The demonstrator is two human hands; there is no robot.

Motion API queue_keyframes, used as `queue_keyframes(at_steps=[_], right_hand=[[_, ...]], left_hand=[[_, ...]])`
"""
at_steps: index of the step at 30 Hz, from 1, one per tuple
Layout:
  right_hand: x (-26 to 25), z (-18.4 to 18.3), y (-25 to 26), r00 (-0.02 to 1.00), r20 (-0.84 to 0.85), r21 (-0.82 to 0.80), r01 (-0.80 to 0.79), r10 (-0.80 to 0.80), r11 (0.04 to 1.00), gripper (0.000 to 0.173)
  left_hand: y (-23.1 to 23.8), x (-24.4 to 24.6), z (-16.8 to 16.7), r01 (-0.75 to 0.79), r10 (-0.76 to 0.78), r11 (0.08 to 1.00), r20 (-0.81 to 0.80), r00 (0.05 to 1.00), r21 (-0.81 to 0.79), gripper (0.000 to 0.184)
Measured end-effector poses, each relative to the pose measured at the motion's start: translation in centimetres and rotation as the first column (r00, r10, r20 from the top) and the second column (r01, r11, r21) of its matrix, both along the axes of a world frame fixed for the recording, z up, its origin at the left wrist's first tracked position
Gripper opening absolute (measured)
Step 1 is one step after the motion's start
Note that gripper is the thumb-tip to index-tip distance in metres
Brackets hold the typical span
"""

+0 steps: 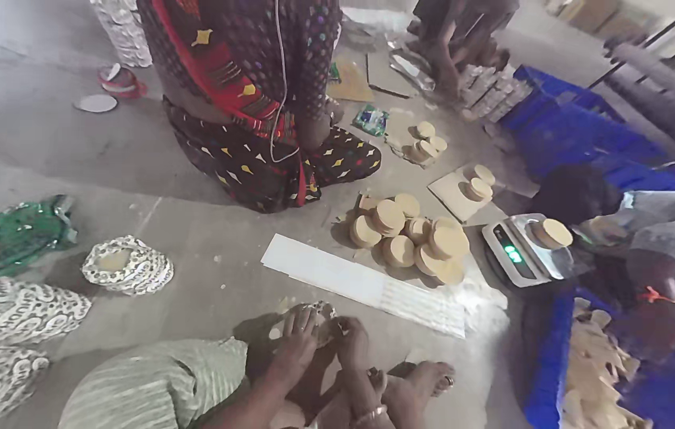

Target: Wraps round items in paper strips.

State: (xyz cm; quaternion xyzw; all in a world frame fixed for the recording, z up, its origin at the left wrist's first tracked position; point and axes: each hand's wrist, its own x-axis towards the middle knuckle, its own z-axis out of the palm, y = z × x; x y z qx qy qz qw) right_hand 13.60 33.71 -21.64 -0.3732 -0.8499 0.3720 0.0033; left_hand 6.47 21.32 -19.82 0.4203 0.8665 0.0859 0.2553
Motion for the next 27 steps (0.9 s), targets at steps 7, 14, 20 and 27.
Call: queue_keyframes(at_steps=[7,14,20,27], right_hand=[[1.0,-1.4,-2.4,0.97,-0.003,0.291,-0.232,0.243,0.928,0.028],[-0.9,-0.7,1.8,0.975,-0.151,0.09,-0.148,0.16,0.985,0.017],[-3.1,-0.9,1.6,0.995,-0.054,-0.165,0.071,-0.081,0.984,0.021],[-4.1,-0.3,1.8,0.992,0.096,-0.236,0.1,-0.08,0.967,0.037]], left_hand=[[-0.7,-2.1,-0.2,0.128,-0.127,0.989,-0.019,0.992,0.072,0.034],[-0.1,-3.5,1.6,0.245,-0.227,0.967,0.198,0.954,-0.074,0.036],[-0.5,-3.5,0.9,0.269,-0.26,0.962,0.152,0.954,-0.044,0.04],[-1.1,-3.5,-1.0,-0.681,0.527,0.732,0.616,0.586,0.022,0.041]])
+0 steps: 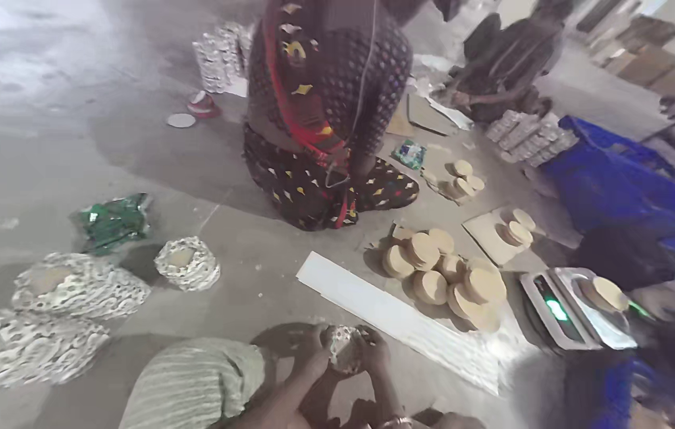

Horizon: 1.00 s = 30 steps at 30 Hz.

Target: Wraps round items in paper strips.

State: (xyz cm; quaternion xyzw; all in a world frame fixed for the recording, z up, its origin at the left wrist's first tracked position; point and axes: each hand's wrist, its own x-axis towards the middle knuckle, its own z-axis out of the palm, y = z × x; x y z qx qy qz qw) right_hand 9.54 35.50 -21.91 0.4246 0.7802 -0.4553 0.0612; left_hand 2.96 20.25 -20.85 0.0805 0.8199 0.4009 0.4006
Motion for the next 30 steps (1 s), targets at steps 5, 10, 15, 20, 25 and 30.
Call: queue_keyframes(at_steps=[5,10,15,20,25,30], right_hand=[[0.3,-0.2,-2.5,1.0,-0.013,0.063,-0.008,0.008,0.998,0.031],[-7.3,4.2,-5.9,0.984,-0.166,0.062,-0.058,0.067,0.996,0.031],[-20.8,11.0,-16.4,0.863,-0.35,0.045,-0.372,0.363,0.927,0.032],[-28.9,11.8,-25.7,0.797,-0.303,-0.044,-0.56,0.523,0.827,0.032],[-30.7,7.1,-28.5,0.83,-0.094,0.095,-0.543,0.551,0.834,0.032],[-30.0,5.7,-27.0,0.893,-0.178,-0.401,-0.45,0.414,0.798,0.05]], left_hand=[[-0.2,-1.1,0.1,-0.068,0.063,0.997,0.146,0.987,0.03,0.038],[-5.2,-7.0,5.6,-0.314,0.293,0.936,0.144,0.945,0.157,0.036],[-16.3,-15.1,11.2,-0.595,0.64,0.726,-0.022,0.768,0.344,0.038],[-24.1,-19.4,10.2,-0.754,0.805,0.593,-0.189,0.563,0.282,0.036],[-24.5,-19.4,3.0,-0.791,0.874,0.48,-0.131,0.468,0.379,0.048],[-23.1,-19.6,2.4,-0.845,0.932,0.267,0.1,0.35,0.464,0.048]])
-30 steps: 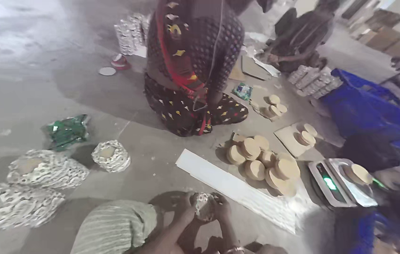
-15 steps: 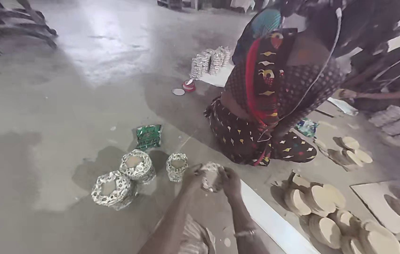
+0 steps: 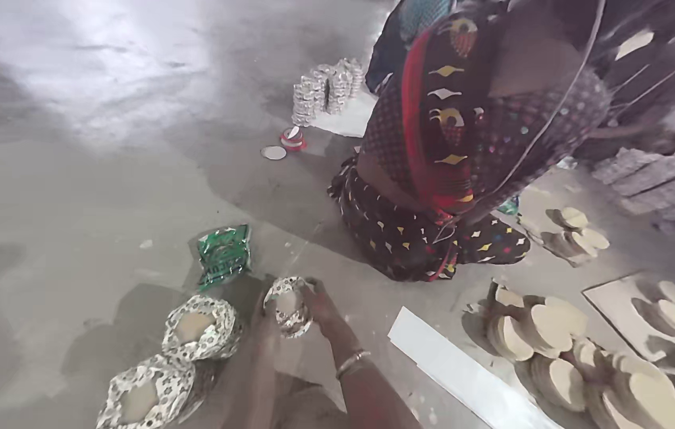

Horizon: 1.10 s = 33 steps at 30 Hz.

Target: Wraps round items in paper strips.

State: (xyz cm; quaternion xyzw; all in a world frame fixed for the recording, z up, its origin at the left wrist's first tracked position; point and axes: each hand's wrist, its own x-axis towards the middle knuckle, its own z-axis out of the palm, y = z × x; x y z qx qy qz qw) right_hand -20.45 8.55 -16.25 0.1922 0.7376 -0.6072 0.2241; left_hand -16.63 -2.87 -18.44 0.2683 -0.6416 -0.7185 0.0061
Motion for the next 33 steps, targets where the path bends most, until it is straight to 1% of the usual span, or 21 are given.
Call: queue_keyframes(at_steps=[1,3,4,5,7,9,10,12,14,17,18,20,21,22,23,24,25,26,28,30,33], right_hand=[[0.6,0.3,0.4,0.995,0.098,-0.153,0.05,-0.035,0.987,0.057],[2.3,-0.8,1.1,0.953,0.25,-0.29,0.243,-0.172,0.926,0.075],[2.9,-1.3,1.3,0.936,0.29,-0.32,0.293,-0.201,0.901,0.079],[3.2,-1.6,1.1,0.928,0.305,-0.348,0.316,-0.212,0.883,0.078],[2.9,-1.4,-0.3,0.93,0.3,-0.36,0.318,-0.214,0.877,0.069],[1.9,-1.2,-1.4,0.948,0.266,-0.343,0.261,-0.174,0.902,0.061],[1.4,-1.4,-1.7,0.959,0.246,-0.333,0.222,-0.143,0.916,0.059],[-0.1,-1.9,-2.4,0.975,0.209,-0.324,0.142,-0.076,0.935,0.055],[-1.4,-2.0,-3.8,0.982,0.187,-0.36,0.101,-0.034,0.928,0.048],[-2.7,-2.4,-5.8,0.997,0.01,-0.315,-0.066,0.073,0.947,0.041],[-2.8,-3.1,-6.1,0.993,-0.054,-0.298,-0.119,0.107,0.947,0.04],[-3.3,-7.0,-5.9,0.958,-0.196,-0.243,-0.253,0.209,0.936,0.041],[-3.1,-9.1,-5.3,0.957,-0.219,-0.236,-0.239,0.188,0.942,0.042],[-2.5,-10.3,-3.8,0.971,-0.204,-0.216,-0.17,0.126,0.962,0.045],[-1.2,-10.4,-1.5,0.975,-0.22,-0.184,-0.073,0.031,0.98,0.049],[0.9,-10.0,1.4,0.95,-0.291,-0.143,0.07,-0.109,0.987,0.05],[3.0,-9.1,4.8,0.876,-0.395,-0.093,0.263,-0.278,0.96,0.048],[5.3,-7.1,8.8,0.775,-0.472,-0.019,0.468,-0.42,0.884,0.042],[10.1,-3.0,18.2,0.576,-0.587,0.195,0.782,-0.569,0.591,0.039],[13.7,-2.2,28.2,0.44,-0.648,0.309,0.898,-0.622,0.313,0.042],[16.9,-1.0,40.0,0.366,-0.573,0.428,0.897,-0.733,0.113,0.049]], left_hand=[[0.0,-0.3,-0.2,-0.017,0.017,0.998,-0.006,1.0,0.06,0.049],[0.0,0.0,0.5,-0.056,0.051,0.993,0.046,0.998,0.102,0.047],[0.2,0.3,1.0,-0.077,0.073,0.995,0.057,0.996,0.068,0.047],[0.4,0.9,1.7,-0.075,0.075,0.997,0.043,0.996,0.004,0.051],[0.7,2.8,2.4,-0.032,0.012,0.975,-0.092,0.996,-0.222,0.068],[1.1,4.0,1.8,-0.041,-0.108,0.901,-0.314,0.943,-0.432,0.074],[1.6,4.6,1.8,-0.04,-0.16,0.873,-0.364,0.918,-0.485,0.073],[2.9,6.1,2.0,0.006,-0.215,0.862,-0.353,0.911,-0.507,0.071],[3.6,7.8,2.0,0.045,-0.218,0.897,-0.352,0.91,-0.44,0.072],[4.4,9.2,2.4,0.003,-0.156,0.947,-0.451,0.879,-0.321,0.071],[4.9,9.2,3.1,-0.005,-0.134,0.959,-0.468,0.873,-0.284,0.069],[7.2,8.8,5.6,-0.013,-0.065,0.982,-0.403,0.913,-0.187,0.056],[8.9,8.4,7.7,-0.021,-0.016,0.994,-0.332,0.943,-0.107,0.045],[10.3,7.6,9.9,-0.045,0.036,0.999,-0.321,0.947,-0.022,0.04],[10.0,7.3,9.5,0.097,-0.1,0.995,-0.44,0.892,-0.03,0.04],[9.4,6.4,7.4,0.205,-0.225,0.974,-0.586,0.779,-0.102,0.042],[10.3,5.6,6.2,0.23,-0.253,0.965,-0.655,0.712,-0.123,0.042],[12.0,5.2,5.9,0.238,-0.227,0.968,-0.674,0.703,-0.078,0.037],[16.2,5.5,5.7,0.269,-0.205,0.963,-0.616,0.761,0.011,0.028],[19.0,6.4,4.7,0.342,-0.303,0.94,-0.488,0.819,-0.01,0.033],[20.2,7.9,3.0,0.489,-0.505,0.862,-0.289,0.813,-0.133,0.043]])
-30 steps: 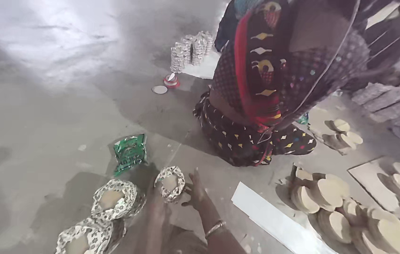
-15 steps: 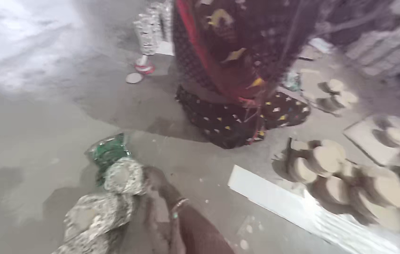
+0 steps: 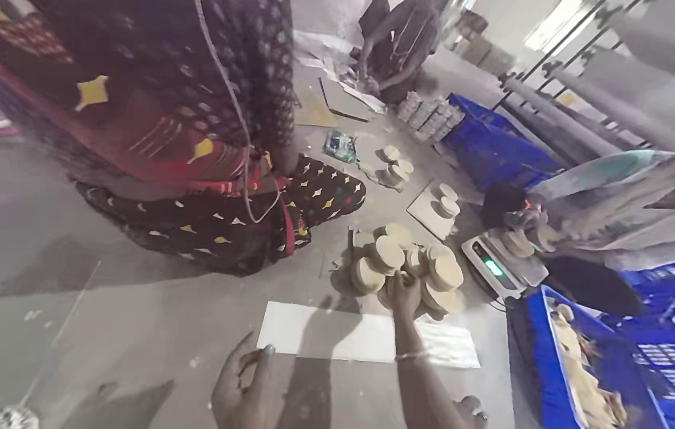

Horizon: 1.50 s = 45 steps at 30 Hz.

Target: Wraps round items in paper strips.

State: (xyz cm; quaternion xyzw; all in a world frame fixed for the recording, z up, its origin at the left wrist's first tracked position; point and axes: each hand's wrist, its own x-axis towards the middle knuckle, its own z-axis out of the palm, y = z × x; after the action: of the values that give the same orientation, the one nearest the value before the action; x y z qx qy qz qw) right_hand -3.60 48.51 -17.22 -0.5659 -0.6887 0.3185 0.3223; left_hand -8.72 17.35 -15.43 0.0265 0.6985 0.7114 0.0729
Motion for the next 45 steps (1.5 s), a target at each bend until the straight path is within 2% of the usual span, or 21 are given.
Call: queue_keyframes(at_steps=[2,4,9,11,15,18,22,25,33,35,37,39,41,43,45], right_hand=[[0.2,1.1,5.0,0.987,0.143,-0.121,0.086,-0.068,0.989,0.061],[-0.6,1.2,8.4,0.965,0.26,-0.225,0.082,-0.022,0.971,0.071],[-2.6,-0.1,12.3,0.924,0.334,-0.414,-0.033,0.185,0.91,0.069],[-2.5,0.0,12.8,0.89,0.386,-0.426,-0.062,0.243,0.903,0.061],[-1.9,0.4,13.0,0.833,0.516,-0.342,-0.014,0.2,0.94,0.069],[-1.9,1.3,12.5,0.807,0.549,-0.356,-0.011,0.219,0.934,0.072],[-2.2,1.7,12.3,0.814,0.521,-0.384,-0.047,0.258,0.922,0.07],[-2.4,1.7,12.0,0.848,0.481,-0.371,-0.032,0.221,0.928,0.072],[-3.7,0.9,11.7,0.958,0.254,-0.404,-0.017,0.13,0.915,0.069],[-3.6,1.8,10.2,0.981,0.125,-0.368,-0.092,0.147,0.925,0.055],[-2.3,3.3,7.6,0.967,0.044,-0.234,-0.236,0.253,0.943,0.04],[0.8,5.3,3.8,0.897,0.097,-0.071,-0.426,0.431,0.902,0.038],[4.9,6.9,-1.8,0.796,0.178,0.011,-0.589,0.578,0.808,0.041],[8.8,6.3,-7.5,0.706,0.21,-0.001,-0.692,0.677,0.722,0.04],[11.6,3.6,-11.8,0.639,0.234,-0.06,-0.742,0.732,0.667,0.033]], left_hand=[[-0.1,0.4,-1.2,0.071,-0.068,0.995,0.04,0.997,-0.068,0.042],[0.0,0.2,-1.9,0.096,-0.094,0.991,0.02,0.995,-0.096,0.041],[0.3,-1.0,-2.8,0.13,-0.133,0.981,-0.011,0.991,-0.145,0.043],[0.0,-1.2,-3.1,0.131,-0.136,0.979,-0.019,0.991,-0.159,0.044],[-0.1,-1.2,-2.9,0.123,-0.124,0.969,0.009,0.992,-0.215,0.045],[0.1,-1.4,-3.1,0.14,-0.142,0.967,0.004,0.99,-0.211,0.045],[0.3,-1.4,-3.1,0.116,-0.118,0.977,0.002,0.993,-0.18,0.043],[0.0,-1.3,-3.8,0.086,-0.096,0.982,-0.048,0.994,-0.169,0.042],[-0.1,-1.4,-3.6,0.087,-0.094,0.975,-0.024,0.995,-0.203,0.045],[0.0,-1.6,-3.6,0.132,-0.138,0.969,-0.015,0.99,-0.211,0.048],[0.6,-1.5,-3.7,0.188,-0.204,0.958,-0.051,0.978,-0.218,0.054],[1.1,-0.4,-3.7,0.312,-0.354,0.918,-0.152,0.923,-0.244,0.061],[2.0,1.3,-4.5,0.352,-0.497,0.853,-0.392,0.774,-0.385,0.06],[2.6,3.5,-4.2,0.372,-0.636,0.763,-0.507,0.583,-0.53,0.054],[3.4,5.9,-4.3,0.442,-0.724,0.688,-0.515,0.458,-0.575,0.051]])
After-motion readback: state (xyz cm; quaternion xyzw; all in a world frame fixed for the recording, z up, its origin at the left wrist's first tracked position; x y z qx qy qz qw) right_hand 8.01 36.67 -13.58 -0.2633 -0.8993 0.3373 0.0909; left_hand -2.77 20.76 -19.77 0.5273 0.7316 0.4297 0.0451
